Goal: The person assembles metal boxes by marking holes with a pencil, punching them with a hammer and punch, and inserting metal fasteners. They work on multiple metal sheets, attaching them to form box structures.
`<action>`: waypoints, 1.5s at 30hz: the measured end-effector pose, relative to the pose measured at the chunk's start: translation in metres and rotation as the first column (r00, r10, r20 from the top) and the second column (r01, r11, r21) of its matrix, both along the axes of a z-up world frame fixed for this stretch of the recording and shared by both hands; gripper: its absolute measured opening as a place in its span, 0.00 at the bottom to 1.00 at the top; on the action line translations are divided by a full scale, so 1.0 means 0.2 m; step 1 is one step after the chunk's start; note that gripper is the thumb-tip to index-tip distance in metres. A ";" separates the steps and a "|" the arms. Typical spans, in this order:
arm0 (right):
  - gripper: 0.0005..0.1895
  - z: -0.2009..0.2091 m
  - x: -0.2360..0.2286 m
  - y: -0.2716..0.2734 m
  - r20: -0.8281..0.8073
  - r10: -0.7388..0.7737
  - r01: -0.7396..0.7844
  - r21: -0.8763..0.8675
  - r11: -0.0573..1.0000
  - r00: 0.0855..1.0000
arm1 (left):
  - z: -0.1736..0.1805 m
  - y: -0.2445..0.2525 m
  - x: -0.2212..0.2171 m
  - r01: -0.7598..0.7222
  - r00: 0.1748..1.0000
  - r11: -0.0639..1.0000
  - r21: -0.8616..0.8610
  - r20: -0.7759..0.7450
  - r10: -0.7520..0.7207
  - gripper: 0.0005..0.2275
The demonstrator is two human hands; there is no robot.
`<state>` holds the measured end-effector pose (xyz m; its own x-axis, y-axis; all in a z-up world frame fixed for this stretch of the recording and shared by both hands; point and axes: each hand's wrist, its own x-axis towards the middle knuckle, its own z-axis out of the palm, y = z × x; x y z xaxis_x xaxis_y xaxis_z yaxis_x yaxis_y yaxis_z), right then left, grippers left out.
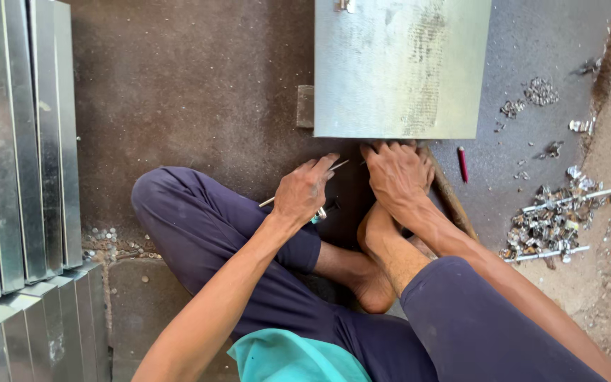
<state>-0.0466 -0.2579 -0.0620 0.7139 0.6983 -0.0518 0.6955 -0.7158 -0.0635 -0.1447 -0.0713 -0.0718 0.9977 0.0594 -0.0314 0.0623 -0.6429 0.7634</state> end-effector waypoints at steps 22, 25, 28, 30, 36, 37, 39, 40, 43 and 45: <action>0.18 0.27 -0.05 0.03 -0.156 0.182 -0.071 0.537 0.841 0.971 | 0.37 0.08 0.03 -0.050 0.976 0.991 -0.125 -0.215 0.023 0.18; 0.21 0.26 -0.04 0.01 -0.170 0.203 -0.075 0.560 0.825 0.964 | 0.41 0.10 0.03 -0.061 0.951 0.991 -0.117 -0.307 0.022 0.15; 0.19 0.26 -0.03 -0.01 -0.171 0.246 -0.095 0.605 0.790 0.954 | 0.41 0.13 0.02 -0.081 0.946 0.987 -0.139 -0.322 0.032 0.16; 0.17 0.28 -0.04 0.01 -0.198 0.268 -0.090 0.623 0.777 0.943 | 0.41 0.13 0.03 -0.056 0.974 0.988 -0.145 -0.224 0.022 0.15; 0.13 0.37 -0.14 0.11 -0.214 0.213 0.012 0.731 0.682 0.953 | 0.46 0.11 0.08 0.056 0.934 0.995 -0.086 -0.348 -0.083 0.15; 0.13 0.37 -0.11 0.09 -0.186 0.294 -0.048 0.769 0.638 0.937 | 0.48 0.12 0.12 0.078 0.902 0.994 -0.082 -0.419 -0.106 0.15; 0.15 0.35 0.00 -0.01 -0.118 0.308 -0.108 0.773 0.626 0.944 | 0.53 0.17 0.20 -0.177 0.935 0.922 -0.345 -0.351 0.048 0.11; 0.18 0.33 0.08 -0.09 -0.080 0.243 -0.105 0.742 0.662 0.967 | 0.54 0.21 0.23 -0.284 0.933 0.835 -0.471 -0.336 0.127 0.09; 0.21 0.22 0.29 -0.35 -0.033 -0.383 0.355 0.456 0.816 0.923 | 0.51 0.29 0.33 -0.313 0.946 0.856 -0.412 -0.051 0.321 0.09; 0.25 0.15 0.41 -0.42 -0.106 -0.492 0.490 0.400 0.775 0.864 | 0.50 0.30 0.39 -0.334 0.942 0.852 -0.405 -0.169 0.289 0.09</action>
<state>0.0345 -0.3425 -0.0327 0.9651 0.2101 0.1564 0.2574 -0.8715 -0.4175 -0.0664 -0.0123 0.0285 0.9195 0.3250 -0.2211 0.2940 -0.1953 0.9356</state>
